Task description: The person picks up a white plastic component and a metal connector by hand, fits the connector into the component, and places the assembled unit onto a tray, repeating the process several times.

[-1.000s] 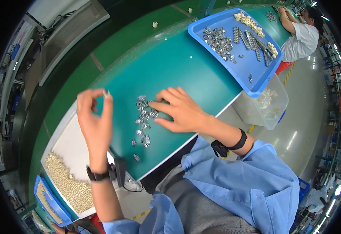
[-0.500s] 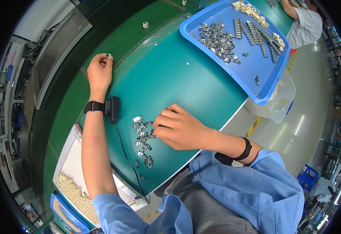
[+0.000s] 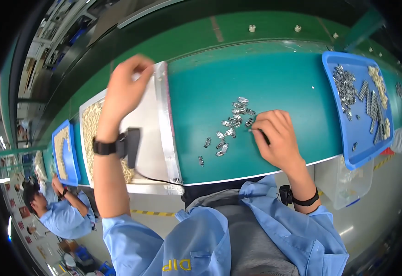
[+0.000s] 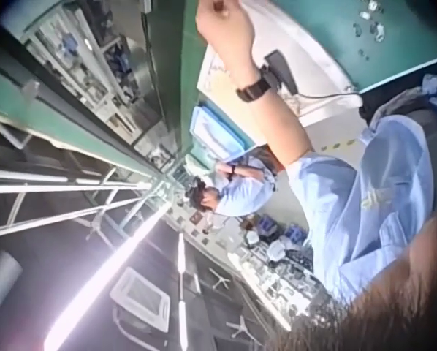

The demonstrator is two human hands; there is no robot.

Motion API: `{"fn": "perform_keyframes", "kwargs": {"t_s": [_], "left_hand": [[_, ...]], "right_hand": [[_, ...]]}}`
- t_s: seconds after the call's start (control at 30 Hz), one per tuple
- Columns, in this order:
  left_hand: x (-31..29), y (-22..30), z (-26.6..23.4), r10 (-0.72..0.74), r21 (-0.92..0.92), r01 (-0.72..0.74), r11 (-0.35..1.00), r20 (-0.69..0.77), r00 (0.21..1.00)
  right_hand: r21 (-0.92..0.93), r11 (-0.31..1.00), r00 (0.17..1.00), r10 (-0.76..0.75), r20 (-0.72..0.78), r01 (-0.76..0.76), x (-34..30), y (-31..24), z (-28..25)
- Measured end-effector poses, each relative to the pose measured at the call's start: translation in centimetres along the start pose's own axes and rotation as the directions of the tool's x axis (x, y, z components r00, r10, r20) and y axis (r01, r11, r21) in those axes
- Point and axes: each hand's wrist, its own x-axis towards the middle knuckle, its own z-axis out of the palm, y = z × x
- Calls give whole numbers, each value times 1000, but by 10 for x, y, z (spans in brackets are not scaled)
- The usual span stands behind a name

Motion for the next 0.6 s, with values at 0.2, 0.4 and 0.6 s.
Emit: {"fn": "perform_keyframes", "kwargs": {"t_s": [0.2, 0.4, 0.6], "left_hand": [[-128, -159, -96, -298, 356, 454, 817, -414, 860], [-131, -216, -94, -352, 607, 592, 530, -477, 805], [-111, -236, -74, -329, 637, 591, 495, -492, 806]], "right_hand": [[73, 997, 993, 39, -107, -32, -2, -22, 4], [148, 988, 991, 69, -116, -52, -1, -26, 9], [117, 988, 987, 114, -110, -101, 1, -32, 11]]}}
